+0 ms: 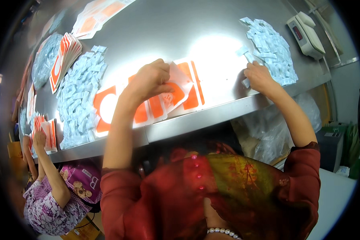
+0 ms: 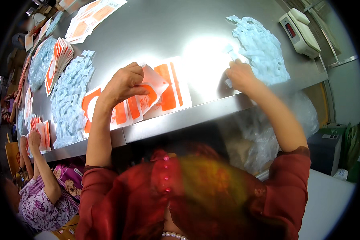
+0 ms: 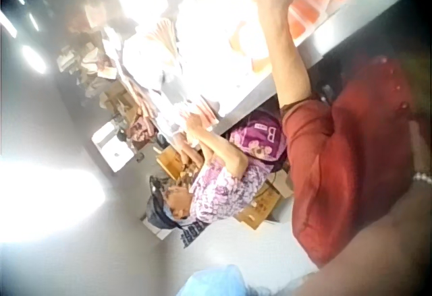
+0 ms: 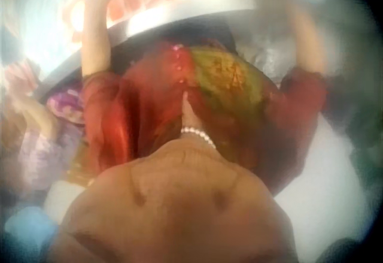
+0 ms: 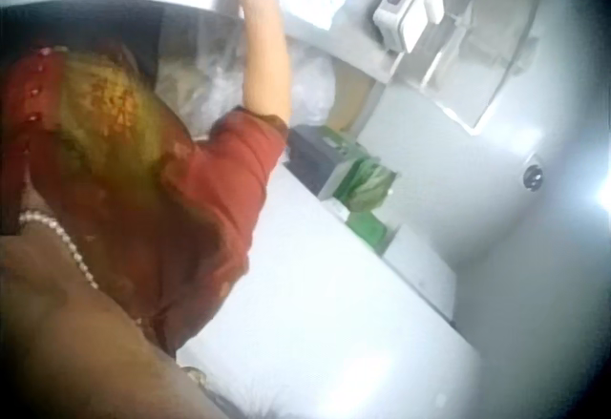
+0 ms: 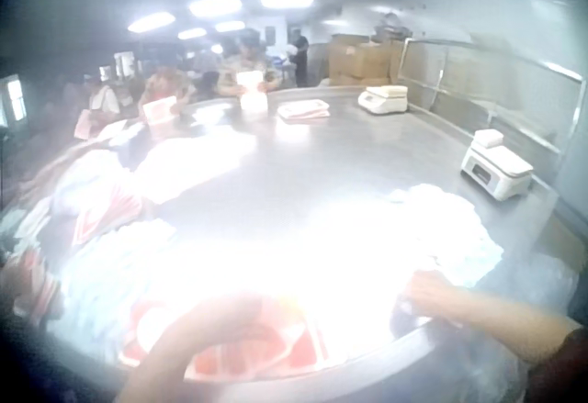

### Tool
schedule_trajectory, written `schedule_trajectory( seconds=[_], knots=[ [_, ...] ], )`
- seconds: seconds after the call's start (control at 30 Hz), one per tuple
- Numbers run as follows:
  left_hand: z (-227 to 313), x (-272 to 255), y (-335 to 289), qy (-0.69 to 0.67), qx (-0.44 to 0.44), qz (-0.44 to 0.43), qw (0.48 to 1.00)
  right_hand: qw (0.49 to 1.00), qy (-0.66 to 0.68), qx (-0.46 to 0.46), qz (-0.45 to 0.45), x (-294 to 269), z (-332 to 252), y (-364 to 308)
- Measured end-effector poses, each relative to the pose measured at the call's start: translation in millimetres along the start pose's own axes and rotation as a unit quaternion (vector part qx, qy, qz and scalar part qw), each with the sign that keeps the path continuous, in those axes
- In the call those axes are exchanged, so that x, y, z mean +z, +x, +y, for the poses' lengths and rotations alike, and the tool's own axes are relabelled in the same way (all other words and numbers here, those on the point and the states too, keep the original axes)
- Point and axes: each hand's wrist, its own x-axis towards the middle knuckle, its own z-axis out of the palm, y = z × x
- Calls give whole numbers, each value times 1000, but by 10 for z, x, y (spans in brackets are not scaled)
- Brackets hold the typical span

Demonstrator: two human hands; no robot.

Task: The person inserts small blue pads into orange and white plastic trays at a metal table. They repeatedly pick up a pad, place it into a tray slot, and then stack the filled trays. Other workers are visible in the background performing similar tasks.

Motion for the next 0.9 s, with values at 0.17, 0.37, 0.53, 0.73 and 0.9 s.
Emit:
schedule_trajectory(
  seconds=[0.17, 0.37, 0.53, 0.73, 0.9],
  knots=[
    [20, -79, -72, -29, -18, -3, 999, 940, 328, 93, 21, -554, -401, 176],
    [50, -96, -58, -22, -14, -5, 1000, 812, 581, 28, -40, -1113, -1349, 581],
    [37, -126, -96, 5, -8, -7, 1000, 766, 642, 31, 25, -1020, -1363, 533],
    [121, -137, -51, 47, -39, -23, 998, 718, 691, 42, -65, -761, -1468, 524],
    [46, -104, -31, 39, -14, 65, 997, 658, 745, 23, -109, -672, -1765, 673]
  ],
)
